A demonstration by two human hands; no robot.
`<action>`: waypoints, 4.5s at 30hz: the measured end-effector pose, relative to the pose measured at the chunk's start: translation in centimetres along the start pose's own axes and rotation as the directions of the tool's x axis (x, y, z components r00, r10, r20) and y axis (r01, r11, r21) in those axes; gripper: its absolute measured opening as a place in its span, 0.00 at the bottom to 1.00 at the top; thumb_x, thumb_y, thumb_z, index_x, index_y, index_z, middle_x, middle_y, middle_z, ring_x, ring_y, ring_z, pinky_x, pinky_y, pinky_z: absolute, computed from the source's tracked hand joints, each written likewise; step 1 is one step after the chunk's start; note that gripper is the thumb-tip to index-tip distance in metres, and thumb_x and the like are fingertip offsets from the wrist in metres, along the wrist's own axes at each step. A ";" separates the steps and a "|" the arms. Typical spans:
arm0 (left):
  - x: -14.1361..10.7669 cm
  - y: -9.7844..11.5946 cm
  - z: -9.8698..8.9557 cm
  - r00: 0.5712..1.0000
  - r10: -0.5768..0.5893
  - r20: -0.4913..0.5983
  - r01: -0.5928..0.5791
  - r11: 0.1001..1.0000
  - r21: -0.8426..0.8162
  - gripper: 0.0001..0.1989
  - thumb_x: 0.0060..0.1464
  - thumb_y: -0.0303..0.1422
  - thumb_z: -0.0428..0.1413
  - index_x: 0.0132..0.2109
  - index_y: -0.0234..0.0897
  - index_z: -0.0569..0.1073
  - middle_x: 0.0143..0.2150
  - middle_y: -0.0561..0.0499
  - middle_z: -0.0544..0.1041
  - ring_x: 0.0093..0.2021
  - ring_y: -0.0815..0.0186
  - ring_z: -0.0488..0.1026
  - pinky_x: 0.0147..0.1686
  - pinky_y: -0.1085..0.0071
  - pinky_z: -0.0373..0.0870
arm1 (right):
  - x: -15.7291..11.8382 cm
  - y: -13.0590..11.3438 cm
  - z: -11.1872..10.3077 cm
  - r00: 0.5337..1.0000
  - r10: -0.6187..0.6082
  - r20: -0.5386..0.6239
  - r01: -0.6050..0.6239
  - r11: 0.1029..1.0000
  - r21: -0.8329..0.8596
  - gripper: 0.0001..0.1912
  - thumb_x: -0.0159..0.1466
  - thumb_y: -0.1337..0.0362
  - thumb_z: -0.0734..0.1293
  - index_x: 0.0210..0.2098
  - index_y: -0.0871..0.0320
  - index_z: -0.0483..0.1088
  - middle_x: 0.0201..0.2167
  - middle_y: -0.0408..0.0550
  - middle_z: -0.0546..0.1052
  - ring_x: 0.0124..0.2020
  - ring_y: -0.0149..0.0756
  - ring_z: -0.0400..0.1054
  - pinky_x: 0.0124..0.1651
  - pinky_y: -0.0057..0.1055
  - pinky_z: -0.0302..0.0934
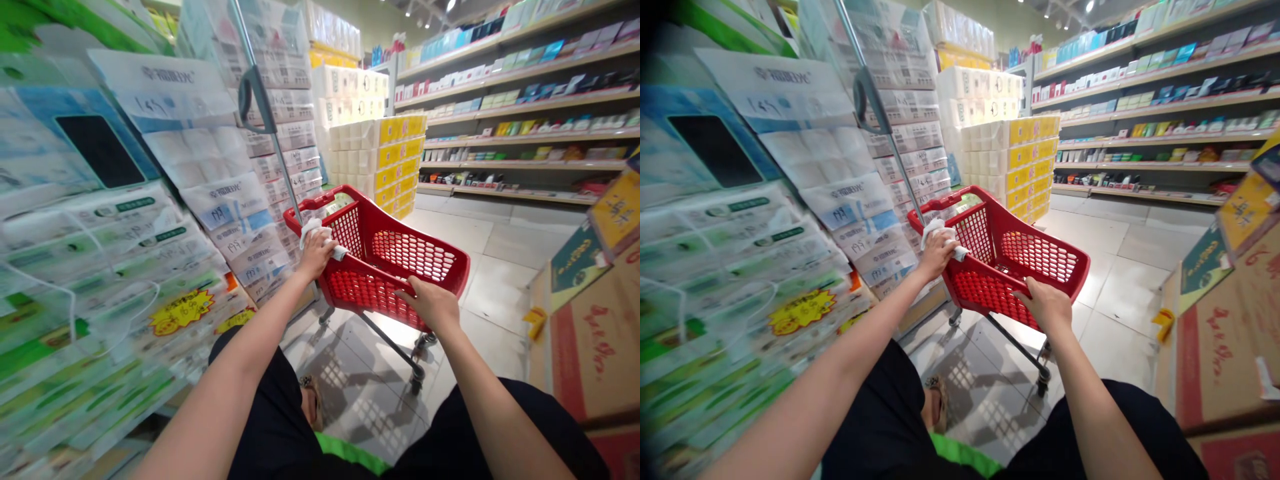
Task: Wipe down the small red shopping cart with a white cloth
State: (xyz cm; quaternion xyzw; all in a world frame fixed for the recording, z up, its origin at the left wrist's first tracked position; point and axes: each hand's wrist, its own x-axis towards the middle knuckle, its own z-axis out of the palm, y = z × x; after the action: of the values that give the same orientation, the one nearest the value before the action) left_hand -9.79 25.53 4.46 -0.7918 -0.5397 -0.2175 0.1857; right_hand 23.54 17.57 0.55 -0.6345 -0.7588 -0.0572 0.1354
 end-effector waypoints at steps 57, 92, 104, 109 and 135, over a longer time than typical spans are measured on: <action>1.6 13.3 3.7 0.919 0.359 0.161 -0.235 0.830 -0.506 0.14 0.66 0.41 0.47 0.43 0.42 0.75 0.54 0.48 0.74 0.69 0.56 0.56 0.69 0.45 0.29 | -1.2 1.7 0.6 0.884 -0.449 -0.129 0.460 0.885 0.075 0.10 0.66 0.55 0.64 0.41 0.54 0.71 0.37 0.48 0.80 0.40 0.40 0.71 0.47 0.37 0.54; -1.5 12.9 5.0 0.901 0.433 0.037 -0.416 0.883 -0.216 0.15 0.66 0.40 0.51 0.55 0.40 0.71 0.64 0.48 0.68 0.71 0.60 0.52 0.71 0.54 0.47 | -1.2 6.7 1.9 0.892 -0.314 -0.325 0.331 0.944 -0.003 0.13 0.68 0.53 0.62 0.44 0.53 0.70 0.41 0.50 0.78 0.45 0.44 0.67 0.52 0.40 0.51; -1.1 13.0 5.5 0.926 0.372 0.060 -0.366 0.926 -0.094 0.11 0.65 0.37 0.52 0.50 0.38 0.71 0.47 0.47 0.77 0.54 0.61 0.70 0.69 0.54 0.52 | 0.5 4.6 3.0 0.903 -0.356 -0.239 0.330 0.933 -0.145 0.15 0.69 0.51 0.59 0.41 0.55 0.68 0.36 0.50 0.76 0.38 0.42 0.63 0.41 0.37 0.48; -1.8 15.4 6.1 0.955 0.297 0.012 -0.294 0.949 -0.116 0.11 0.63 0.36 0.54 0.50 0.38 0.72 0.47 0.47 0.77 0.54 0.60 0.70 0.68 0.54 0.52 | 0.3 3.6 3.1 0.907 -0.317 -0.276 0.277 0.945 -0.173 0.15 0.68 0.51 0.61 0.41 0.56 0.68 0.36 0.52 0.76 0.38 0.44 0.64 0.39 0.38 0.46; -1.8 17.4 5.8 0.968 0.252 -0.004 -0.251 0.962 -0.107 0.12 0.63 0.41 0.54 0.46 0.37 0.72 0.43 0.46 0.76 0.52 0.58 0.71 0.68 0.48 0.50 | 1.1 6.7 4.1 0.902 -0.315 -0.294 0.320 0.947 -0.035 0.20 0.66 0.44 0.60 0.35 0.55 0.68 0.33 0.49 0.76 0.36 0.41 0.66 0.36 0.35 0.45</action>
State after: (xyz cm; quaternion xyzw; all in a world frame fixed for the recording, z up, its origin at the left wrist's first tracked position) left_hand 6.74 21.17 -2.38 -0.8638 -0.4232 -0.2168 0.1668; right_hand 29.35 20.89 -3.64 -0.4858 -0.8234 -0.1675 0.2408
